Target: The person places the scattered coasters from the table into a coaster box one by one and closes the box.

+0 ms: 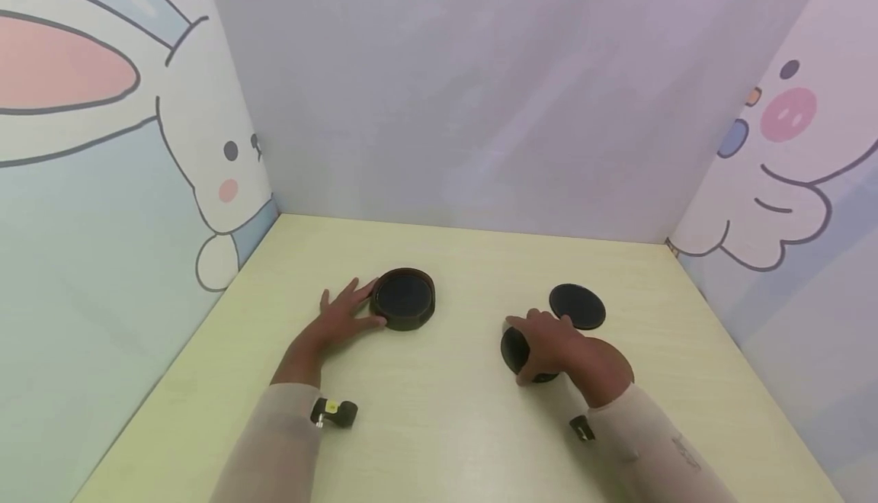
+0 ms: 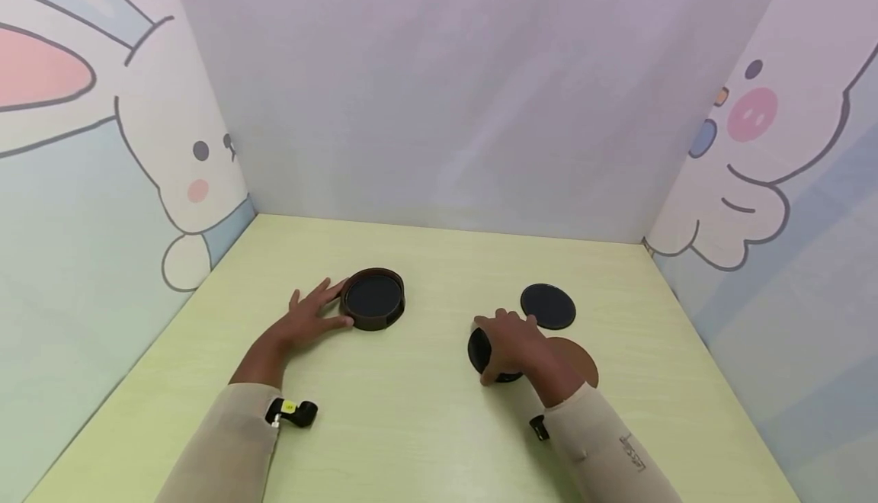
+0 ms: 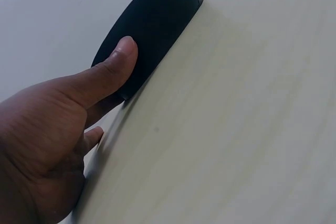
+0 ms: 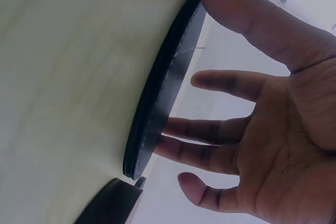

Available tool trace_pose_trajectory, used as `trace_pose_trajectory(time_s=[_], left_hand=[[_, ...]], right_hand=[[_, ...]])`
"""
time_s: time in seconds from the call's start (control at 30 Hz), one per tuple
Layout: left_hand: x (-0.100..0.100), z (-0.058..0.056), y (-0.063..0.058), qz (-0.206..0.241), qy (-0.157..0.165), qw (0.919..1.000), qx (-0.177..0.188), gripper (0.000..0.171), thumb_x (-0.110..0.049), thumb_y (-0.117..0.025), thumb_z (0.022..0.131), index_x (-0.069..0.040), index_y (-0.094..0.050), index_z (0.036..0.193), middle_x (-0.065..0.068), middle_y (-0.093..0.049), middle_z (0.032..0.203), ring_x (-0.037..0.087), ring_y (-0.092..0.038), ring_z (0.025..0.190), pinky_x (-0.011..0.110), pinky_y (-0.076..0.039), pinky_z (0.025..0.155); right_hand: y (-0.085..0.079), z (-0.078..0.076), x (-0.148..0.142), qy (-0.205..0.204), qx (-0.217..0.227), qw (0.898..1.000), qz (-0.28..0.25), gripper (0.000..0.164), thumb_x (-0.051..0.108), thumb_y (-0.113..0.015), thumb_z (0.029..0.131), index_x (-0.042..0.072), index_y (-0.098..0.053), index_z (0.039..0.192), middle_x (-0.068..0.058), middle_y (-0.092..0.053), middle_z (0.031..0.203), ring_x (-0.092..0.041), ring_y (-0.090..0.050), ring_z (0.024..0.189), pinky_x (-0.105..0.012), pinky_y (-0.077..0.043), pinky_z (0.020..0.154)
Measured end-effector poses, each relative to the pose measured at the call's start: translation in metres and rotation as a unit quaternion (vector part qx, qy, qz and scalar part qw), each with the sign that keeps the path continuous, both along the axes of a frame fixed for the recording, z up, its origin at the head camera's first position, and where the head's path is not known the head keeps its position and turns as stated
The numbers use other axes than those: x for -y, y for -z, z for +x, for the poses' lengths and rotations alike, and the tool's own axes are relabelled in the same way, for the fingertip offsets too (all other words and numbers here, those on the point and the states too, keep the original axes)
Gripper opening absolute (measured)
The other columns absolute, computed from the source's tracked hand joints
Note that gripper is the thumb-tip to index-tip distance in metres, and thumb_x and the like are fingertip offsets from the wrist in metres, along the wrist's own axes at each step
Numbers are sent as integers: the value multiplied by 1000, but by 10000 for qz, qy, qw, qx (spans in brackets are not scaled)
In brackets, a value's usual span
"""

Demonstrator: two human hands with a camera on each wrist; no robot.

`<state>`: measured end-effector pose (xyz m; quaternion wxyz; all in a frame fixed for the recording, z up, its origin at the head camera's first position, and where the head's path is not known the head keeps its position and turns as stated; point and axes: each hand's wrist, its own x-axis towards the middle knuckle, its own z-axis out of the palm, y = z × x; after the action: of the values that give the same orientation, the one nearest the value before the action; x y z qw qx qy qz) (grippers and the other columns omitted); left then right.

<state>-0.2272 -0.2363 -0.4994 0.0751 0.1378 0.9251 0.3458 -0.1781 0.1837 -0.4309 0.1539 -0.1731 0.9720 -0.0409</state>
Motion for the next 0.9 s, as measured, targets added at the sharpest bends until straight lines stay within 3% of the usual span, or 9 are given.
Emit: trace_pose_trajectory(time_s=[0.3, 0.57, 0.9], left_hand=[[2, -1, 1, -37, -34, 10000, -4, 96, -62, -75, 97, -28, -29, 175, 18, -26, 181, 44, -11, 172, 72, 21, 131], [1, 0, 1, -67, -58, 10000, -2, 97, -64, -74, 97, -28, -28, 175, 16, -26, 182, 43, -11, 172, 71, 21, 132], [0, 2, -1, -2, -65, 10000, -24, 97, -61, -76, 96, -27, -30, 174, 17, -29, 180, 44, -11, 172, 72, 21, 131]], right_hand=[[2, -1, 0, -59, 3, 10000, 53, 99, 41, -102, 70, 11, -60, 154, -13, -64, 121, -31, -60, 107, -57, -50, 88], [1, 2, -5, 194, -45, 9998, -33, 102, 44, -100, 69, 9, -58, 155, -15, -63, 118, -32, -62, 105, -67, -48, 97], [1, 3, -6, 112, -89, 9999, -77, 90, 43, -100, 69, 12, -65, 146, -10, -60, 109, -29, -58, 95, -57, -52, 84]])
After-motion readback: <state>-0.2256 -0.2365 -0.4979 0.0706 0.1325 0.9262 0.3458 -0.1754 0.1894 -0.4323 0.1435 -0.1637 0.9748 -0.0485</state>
